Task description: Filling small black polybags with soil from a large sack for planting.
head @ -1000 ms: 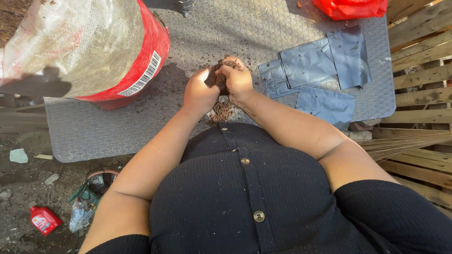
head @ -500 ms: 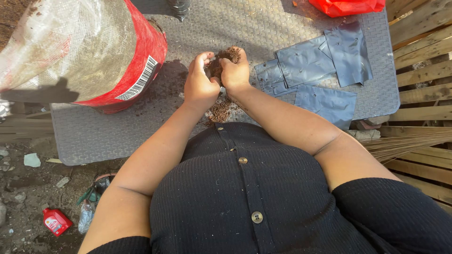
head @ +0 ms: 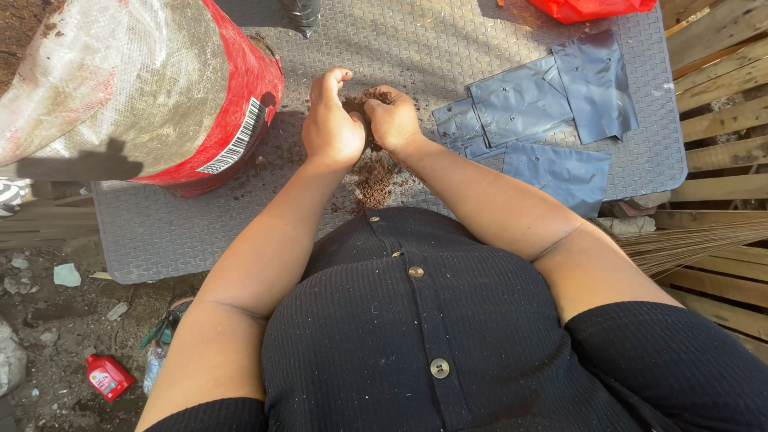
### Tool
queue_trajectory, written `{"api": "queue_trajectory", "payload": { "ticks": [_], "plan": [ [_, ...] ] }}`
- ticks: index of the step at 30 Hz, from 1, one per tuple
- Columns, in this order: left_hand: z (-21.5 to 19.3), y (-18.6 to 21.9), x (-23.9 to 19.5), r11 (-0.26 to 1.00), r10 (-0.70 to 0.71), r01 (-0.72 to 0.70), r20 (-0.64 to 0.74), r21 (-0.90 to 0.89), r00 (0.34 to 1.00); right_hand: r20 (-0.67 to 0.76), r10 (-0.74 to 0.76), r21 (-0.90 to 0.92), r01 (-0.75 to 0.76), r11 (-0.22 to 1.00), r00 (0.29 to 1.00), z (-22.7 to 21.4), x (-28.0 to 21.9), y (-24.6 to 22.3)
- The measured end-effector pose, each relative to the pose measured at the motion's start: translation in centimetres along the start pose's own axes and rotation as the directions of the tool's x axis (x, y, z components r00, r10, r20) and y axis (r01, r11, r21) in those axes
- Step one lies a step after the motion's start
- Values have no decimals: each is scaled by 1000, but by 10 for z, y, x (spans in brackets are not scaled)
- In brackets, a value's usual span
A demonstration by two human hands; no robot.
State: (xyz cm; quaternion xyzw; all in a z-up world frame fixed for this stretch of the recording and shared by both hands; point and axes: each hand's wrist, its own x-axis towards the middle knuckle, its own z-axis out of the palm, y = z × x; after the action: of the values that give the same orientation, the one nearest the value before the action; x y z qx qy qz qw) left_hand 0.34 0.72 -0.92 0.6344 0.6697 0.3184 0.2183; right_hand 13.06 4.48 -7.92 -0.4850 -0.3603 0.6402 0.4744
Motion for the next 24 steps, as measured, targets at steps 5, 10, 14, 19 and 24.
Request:
{"api": "queue_trajectory", "payload": {
  "ticks": [5, 10, 14, 19, 24],
  "plan": [
    [4, -7, 1, 999, 34, -35, 15, 38, 999, -29, -14, -75, 11, 997, 999, -12, 18, 8],
    [9, -13, 0, 977, 206, -211, -109, -40, 972, 25, -178, -104, 180, 978, 984, -8, 14, -2],
    [7, -9, -1, 990, 127, -132, -88, -52, 988, 23, -199, -278, 198, 940, 980, -5, -1, -9],
    [10, -13, -4, 995, 22, -27, -53, -100, 998, 98, -57, -236, 79, 969, 994, -4, 8, 3],
    [10, -10, -15, 987, 42, -41, 4, -157, 999, 93, 109, -90, -101, 991, 990, 13, 0, -42]
  ]
}}
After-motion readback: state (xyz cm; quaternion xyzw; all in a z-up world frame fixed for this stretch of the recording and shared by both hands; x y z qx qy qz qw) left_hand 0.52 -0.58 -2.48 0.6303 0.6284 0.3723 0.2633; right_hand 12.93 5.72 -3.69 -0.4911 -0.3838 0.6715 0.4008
